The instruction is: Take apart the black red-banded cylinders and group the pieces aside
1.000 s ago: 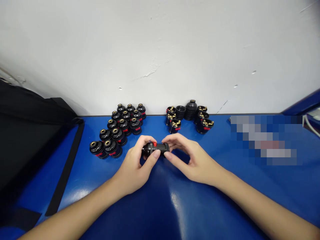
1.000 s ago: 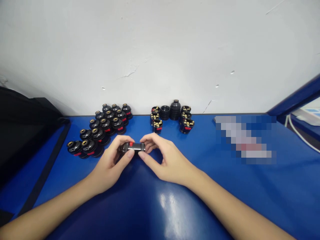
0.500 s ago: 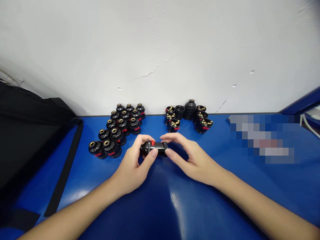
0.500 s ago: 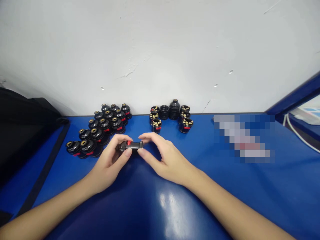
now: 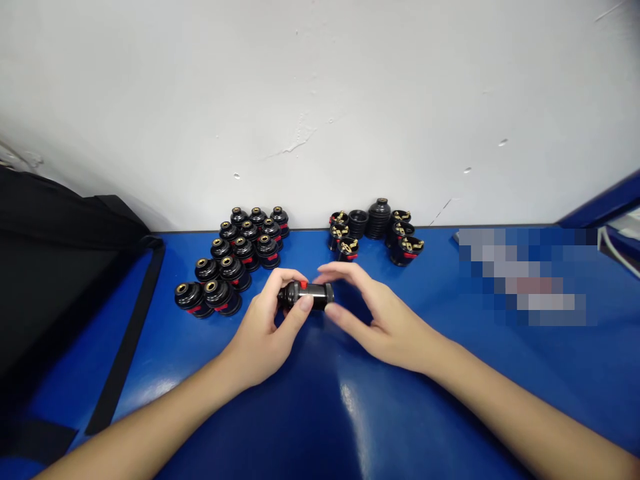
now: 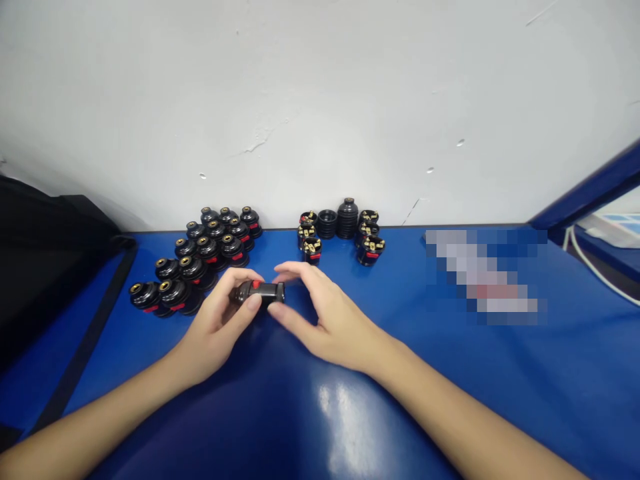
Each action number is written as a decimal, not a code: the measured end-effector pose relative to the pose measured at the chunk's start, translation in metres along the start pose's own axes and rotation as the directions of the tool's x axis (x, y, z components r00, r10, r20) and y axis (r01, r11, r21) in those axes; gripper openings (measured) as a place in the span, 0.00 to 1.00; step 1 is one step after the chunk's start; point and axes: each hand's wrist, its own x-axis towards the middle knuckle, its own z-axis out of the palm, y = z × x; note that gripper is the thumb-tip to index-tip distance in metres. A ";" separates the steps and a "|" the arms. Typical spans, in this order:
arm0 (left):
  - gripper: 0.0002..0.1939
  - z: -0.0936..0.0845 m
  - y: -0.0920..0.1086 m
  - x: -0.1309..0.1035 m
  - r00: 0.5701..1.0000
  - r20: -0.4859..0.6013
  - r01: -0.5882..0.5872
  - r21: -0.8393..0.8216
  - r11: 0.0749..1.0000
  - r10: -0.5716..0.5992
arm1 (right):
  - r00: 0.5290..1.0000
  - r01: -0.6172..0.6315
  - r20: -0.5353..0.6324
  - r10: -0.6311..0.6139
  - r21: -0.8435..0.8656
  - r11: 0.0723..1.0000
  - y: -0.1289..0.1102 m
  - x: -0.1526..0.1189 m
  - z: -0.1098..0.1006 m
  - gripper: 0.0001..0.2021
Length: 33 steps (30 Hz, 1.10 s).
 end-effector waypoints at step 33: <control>0.12 0.000 0.000 0.000 1.000 -0.014 -0.015 0.027 1.000 0.015 | 0.999 -0.019 -0.045 0.025 0.143 0.990 -0.004 0.001 0.002 0.21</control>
